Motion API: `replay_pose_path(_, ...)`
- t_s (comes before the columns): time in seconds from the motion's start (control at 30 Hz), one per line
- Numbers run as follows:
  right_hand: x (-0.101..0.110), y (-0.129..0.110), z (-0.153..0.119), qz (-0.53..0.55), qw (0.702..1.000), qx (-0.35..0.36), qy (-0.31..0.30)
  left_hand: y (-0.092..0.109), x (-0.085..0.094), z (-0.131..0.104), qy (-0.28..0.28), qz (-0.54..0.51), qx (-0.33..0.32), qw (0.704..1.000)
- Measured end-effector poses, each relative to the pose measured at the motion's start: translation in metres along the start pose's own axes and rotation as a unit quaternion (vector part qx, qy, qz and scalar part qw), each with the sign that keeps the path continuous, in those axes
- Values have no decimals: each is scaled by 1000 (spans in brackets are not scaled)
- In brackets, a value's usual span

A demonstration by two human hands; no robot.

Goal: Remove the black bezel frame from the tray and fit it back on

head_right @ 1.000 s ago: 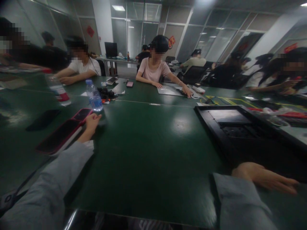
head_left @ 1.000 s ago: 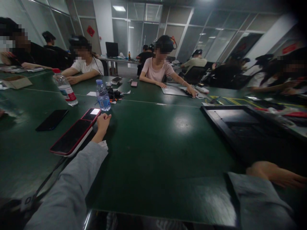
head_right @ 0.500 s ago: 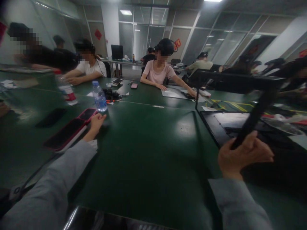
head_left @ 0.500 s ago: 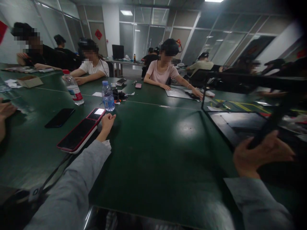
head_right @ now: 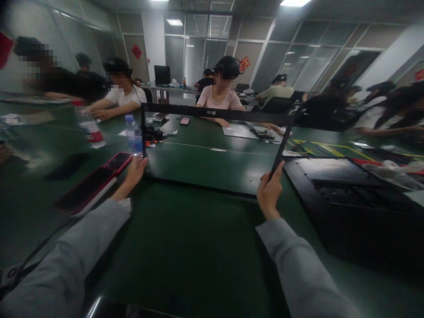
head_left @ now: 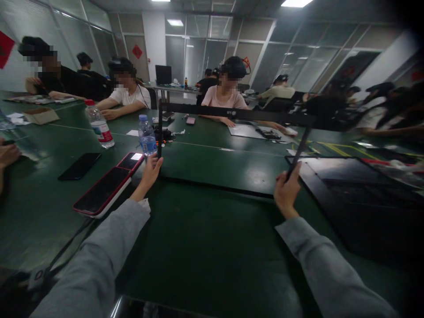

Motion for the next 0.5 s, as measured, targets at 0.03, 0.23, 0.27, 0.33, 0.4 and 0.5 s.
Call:
replay_pose_path(0.03, -12, 3, -2, 3, 1000, -14, -10, 1, -2, -2, -17, 15, -5, 1000)
replay_pose_path(0.23, -67, 23, -1, -30, 992, -58, -108, 7, 6, -4, 10, 172, -42, 984)
replay_pose_path(0.27, -75, 27, -1, -24, 990, -64, -126, 6, 8, -3, 24, 182, -35, 982)
replay_pose_path(0.33, -90, 35, 0, 12, 985, -75, -158, 2, 14, 0, 51, 192, -19, 980)
replay_pose_path(0.4, -103, 40, -1, 55, 977, -65, -194, -2, 18, 2, 69, 196, -15, 978)
replay_pose_path(0.5, -114, 42, -3, 62, 971, -11, -230, -10, 18, 5, 62, 202, -14, 977)
Point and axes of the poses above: each hand's wrist, its own z-axis towards the middle knuckle, its own x-axis out of the back of the hand, y = z × x, the point moved 6 cm from there along z, towards the middle knuckle, and after that the axes turned 12 degrees about y, right-handed, at the moved point
